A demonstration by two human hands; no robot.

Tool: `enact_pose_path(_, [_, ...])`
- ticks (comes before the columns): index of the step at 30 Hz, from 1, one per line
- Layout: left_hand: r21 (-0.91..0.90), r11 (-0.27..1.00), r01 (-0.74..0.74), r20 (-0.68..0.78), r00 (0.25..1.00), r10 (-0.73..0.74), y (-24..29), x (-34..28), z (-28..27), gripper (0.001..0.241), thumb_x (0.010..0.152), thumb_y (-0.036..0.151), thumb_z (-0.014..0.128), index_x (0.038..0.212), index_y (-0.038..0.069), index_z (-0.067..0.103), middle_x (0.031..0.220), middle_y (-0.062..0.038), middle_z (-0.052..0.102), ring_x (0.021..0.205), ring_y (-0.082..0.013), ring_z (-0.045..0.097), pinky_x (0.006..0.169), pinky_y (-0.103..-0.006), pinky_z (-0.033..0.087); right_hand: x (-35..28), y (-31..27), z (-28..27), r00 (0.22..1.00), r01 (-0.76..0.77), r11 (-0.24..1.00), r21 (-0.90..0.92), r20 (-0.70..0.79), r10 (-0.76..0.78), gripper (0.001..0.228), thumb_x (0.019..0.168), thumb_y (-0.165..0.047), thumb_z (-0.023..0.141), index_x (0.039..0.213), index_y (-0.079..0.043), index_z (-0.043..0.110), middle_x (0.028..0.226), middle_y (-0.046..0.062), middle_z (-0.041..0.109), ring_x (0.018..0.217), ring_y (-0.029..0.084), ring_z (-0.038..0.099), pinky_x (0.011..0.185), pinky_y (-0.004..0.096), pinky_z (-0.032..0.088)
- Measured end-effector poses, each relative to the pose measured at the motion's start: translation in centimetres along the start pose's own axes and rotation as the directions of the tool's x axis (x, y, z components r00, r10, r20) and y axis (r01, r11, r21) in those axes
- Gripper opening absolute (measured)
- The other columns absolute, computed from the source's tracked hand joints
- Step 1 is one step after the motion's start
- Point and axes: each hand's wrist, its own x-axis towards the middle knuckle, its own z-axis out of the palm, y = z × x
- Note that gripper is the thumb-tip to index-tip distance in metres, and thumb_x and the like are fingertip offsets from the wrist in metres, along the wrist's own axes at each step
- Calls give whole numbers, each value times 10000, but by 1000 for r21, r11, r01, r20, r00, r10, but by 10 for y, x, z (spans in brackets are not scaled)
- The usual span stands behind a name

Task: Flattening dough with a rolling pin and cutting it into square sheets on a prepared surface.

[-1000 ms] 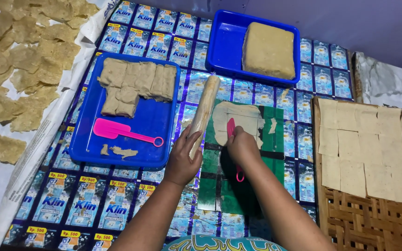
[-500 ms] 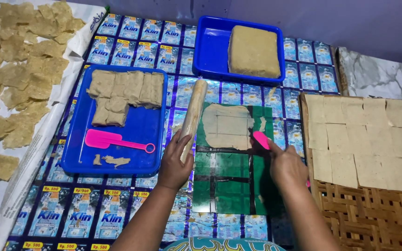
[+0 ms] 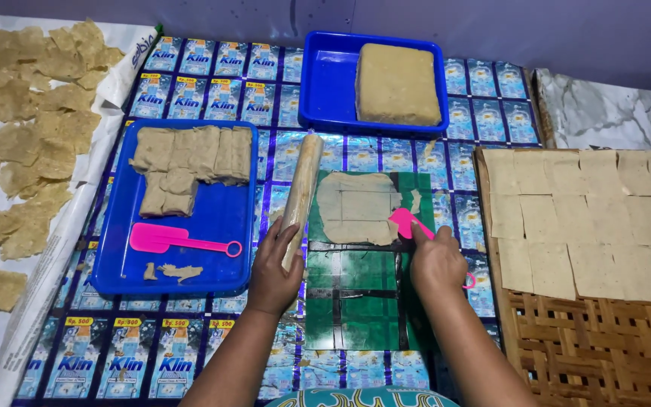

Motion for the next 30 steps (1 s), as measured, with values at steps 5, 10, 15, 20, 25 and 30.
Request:
enact_pose_path(5, [1,1000,2,-10,1000,-2,0,0,0,506,842,130,674,1336,240,679,1436,-173,585,1305,-387,576,1079,-479,480,51,9,25,998,-2,998,57,-55,5,458,1034,-191,461,1410,-386,634,1093,127,539,1023,390,657,844,525,598])
enact_pose_path(10, [-7,1000,10,-1,1000,-10,0,1,0,506,847,128,669,1340,242,676,1443,-180,576,1306,-401,571,1075,-485,484,97,43,35,990,-105,952,289,125,71,383,1007,-345,511,1347,-379,685,1080,172,713,1133,437,685,918,545,569])
enact_pose_path(15, [4,1000,17,12,1000,-17,1,0,0,503,852,136,665,1342,250,670,1453,-172,569,1313,-394,565,1078,-484,482,86,80,69,976,-141,895,422,213,53,350,978,-346,559,1210,-147,730,1099,253,751,1172,477,657,982,578,521])
enact_pose_path(20, [16,1000,21,11,1000,-22,4,2,0,509,847,128,660,1340,251,672,1448,-175,572,1322,-391,559,1088,-484,474,26,59,77,948,-191,858,477,316,35,371,970,-359,559,1245,-179,730,1128,196,768,1179,432,669,974,536,540])
enact_pose_path(25, [19,1000,19,2,1000,-19,10,1,-2,503,845,125,662,1333,243,682,1441,-178,581,1328,-389,556,1099,-485,464,-34,7,42,963,-118,848,517,267,-29,334,1018,-290,481,1266,-133,641,1130,262,735,1126,476,670,917,581,544])
enact_pose_path(30, [3,1000,7,56,998,-7,18,4,-7,563,795,-2,628,1347,114,630,1481,-197,542,1343,-378,563,1070,-443,482,-77,-32,35,955,296,936,192,-32,-295,569,899,-90,515,1463,-105,449,1129,135,605,955,341,651,741,480,569])
